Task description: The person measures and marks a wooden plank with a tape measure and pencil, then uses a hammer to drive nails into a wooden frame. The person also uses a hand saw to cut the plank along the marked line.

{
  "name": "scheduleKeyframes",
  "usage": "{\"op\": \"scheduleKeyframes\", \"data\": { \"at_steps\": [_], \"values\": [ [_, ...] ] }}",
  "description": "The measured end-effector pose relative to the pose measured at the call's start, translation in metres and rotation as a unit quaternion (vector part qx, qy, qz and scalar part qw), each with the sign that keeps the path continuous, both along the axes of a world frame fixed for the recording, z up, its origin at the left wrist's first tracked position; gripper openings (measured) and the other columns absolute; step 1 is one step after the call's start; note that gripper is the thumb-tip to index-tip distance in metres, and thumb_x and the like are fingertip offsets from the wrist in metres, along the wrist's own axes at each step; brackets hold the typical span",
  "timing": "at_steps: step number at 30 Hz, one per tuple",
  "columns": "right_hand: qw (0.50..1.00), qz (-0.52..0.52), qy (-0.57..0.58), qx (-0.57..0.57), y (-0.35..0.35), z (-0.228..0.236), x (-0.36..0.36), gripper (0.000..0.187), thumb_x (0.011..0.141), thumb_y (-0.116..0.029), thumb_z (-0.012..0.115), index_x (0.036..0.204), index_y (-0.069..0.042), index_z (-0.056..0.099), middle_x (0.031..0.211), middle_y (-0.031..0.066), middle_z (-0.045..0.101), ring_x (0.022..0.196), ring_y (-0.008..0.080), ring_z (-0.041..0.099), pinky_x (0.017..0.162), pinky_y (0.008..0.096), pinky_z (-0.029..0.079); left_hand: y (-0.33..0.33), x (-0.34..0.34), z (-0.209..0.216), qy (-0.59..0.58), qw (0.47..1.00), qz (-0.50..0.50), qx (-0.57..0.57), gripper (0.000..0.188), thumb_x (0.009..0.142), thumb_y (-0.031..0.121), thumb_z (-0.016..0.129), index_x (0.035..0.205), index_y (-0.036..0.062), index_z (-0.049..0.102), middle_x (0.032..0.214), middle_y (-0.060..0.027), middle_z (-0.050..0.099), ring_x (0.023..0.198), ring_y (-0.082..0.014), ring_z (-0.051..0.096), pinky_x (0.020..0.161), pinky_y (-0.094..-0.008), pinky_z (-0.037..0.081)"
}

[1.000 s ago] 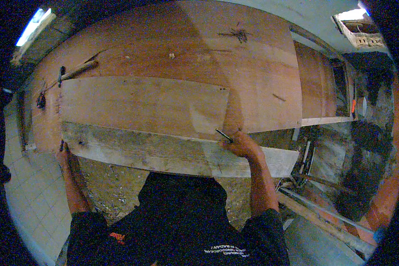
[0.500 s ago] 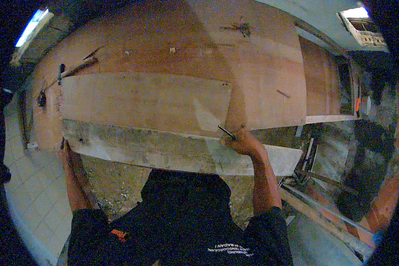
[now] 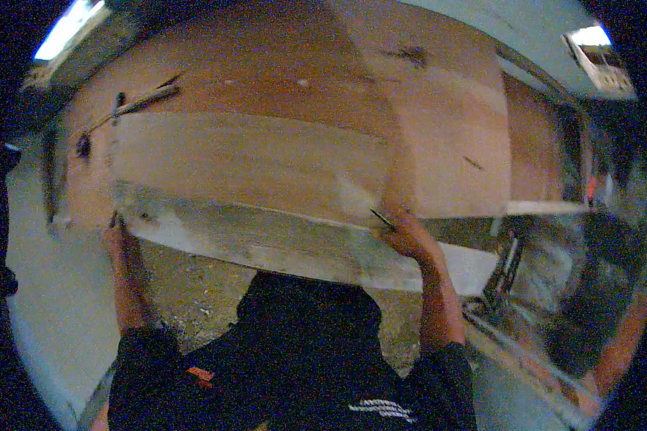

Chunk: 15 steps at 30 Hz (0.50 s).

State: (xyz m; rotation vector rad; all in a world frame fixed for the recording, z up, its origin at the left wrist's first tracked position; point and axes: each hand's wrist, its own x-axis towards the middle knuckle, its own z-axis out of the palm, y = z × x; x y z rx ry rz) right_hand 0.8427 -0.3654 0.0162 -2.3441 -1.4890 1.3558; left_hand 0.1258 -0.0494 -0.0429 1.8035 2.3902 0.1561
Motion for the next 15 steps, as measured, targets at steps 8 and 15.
{"op": "scheduleKeyframes", "data": {
  "at_steps": [8,15],
  "values": [
    [0.990,0.015,-0.014,-0.138,-0.014,0.003,0.004,0.046,0.092,-0.032,0.066,0.125,-0.002,0.057,0.132,0.0190,0.056,0.121,0.0351,0.052,0.102,0.0519,0.038,0.010,0.023,-0.010,0.012,0.998,-0.056,0.036,0.035,0.087,0.042,0.067,0.113,0.0195,0.074,0.098,-0.0198,0.072,0.093,-0.0374,0.070,0.086,-0.0443,0.055],
    [0.998,0.037,-0.019,0.040,-0.046,-0.025,0.023,0.035,0.085,-0.030,0.071,0.093,0.003,0.065,0.082,0.0163,0.066,0.073,0.0312,0.055,0.072,0.0464,0.047,0.004,0.032,0.002,0.017,0.998,-0.053,0.016,0.037,0.088,0.043,0.066,0.119,0.0237,0.072,0.103,-0.0215,0.070,0.096,-0.0374,0.069,0.088,-0.0448,0.053]
  ]
}}
